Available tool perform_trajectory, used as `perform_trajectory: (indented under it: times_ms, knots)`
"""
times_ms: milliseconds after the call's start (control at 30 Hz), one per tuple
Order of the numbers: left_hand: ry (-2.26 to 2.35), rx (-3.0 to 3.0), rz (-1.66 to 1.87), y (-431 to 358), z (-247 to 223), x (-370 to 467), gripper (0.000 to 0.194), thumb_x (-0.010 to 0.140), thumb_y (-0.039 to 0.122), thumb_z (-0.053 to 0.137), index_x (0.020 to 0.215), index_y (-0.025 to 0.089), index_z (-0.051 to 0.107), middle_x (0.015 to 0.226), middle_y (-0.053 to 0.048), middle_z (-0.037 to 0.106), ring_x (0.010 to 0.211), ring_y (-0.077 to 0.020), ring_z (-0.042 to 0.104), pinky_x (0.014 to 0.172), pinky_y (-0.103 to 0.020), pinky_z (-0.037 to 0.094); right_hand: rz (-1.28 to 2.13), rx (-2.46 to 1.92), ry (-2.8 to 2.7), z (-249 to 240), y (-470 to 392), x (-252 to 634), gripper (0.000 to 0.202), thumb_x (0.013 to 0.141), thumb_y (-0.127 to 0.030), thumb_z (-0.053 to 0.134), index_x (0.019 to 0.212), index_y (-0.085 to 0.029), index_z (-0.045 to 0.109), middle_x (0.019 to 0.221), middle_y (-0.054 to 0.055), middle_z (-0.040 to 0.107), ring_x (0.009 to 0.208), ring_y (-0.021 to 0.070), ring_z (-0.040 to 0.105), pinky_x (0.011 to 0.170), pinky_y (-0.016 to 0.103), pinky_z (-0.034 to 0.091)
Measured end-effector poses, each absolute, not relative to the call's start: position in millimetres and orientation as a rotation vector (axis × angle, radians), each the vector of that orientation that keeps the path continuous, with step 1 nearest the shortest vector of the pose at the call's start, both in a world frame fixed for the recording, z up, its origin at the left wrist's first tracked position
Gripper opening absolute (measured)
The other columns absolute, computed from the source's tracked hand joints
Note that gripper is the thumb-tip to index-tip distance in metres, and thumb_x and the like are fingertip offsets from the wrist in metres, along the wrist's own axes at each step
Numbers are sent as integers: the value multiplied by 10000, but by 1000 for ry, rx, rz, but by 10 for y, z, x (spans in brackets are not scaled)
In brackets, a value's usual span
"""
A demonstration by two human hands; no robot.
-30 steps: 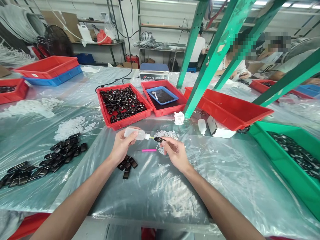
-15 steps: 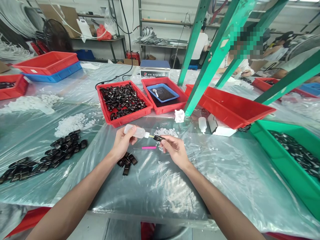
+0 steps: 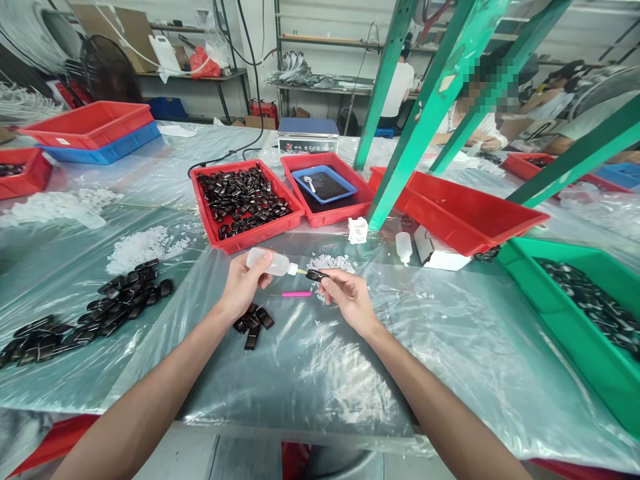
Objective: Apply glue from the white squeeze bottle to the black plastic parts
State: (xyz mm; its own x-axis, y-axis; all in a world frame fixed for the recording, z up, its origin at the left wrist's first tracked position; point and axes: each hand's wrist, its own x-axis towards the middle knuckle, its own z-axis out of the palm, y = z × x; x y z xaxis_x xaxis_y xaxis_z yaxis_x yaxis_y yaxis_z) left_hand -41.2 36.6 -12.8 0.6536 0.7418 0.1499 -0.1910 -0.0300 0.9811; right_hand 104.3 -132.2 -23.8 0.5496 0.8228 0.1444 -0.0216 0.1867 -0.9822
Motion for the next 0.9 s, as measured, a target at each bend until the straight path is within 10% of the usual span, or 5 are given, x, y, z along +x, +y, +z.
perform_trajectory:
  times_ms: [900]
  knots:
    - [490, 1313, 841, 334, -100, -398, 409, 793, 528, 769, 832, 120, 759, 595, -40, 636, 451, -91, 451, 437, -242, 264, 612, -1343, -859, -201, -1347, 1065, 386, 884, -483, 715, 1152, -211, 767, 731, 21, 664, 511, 109, 525, 452, 249, 381]
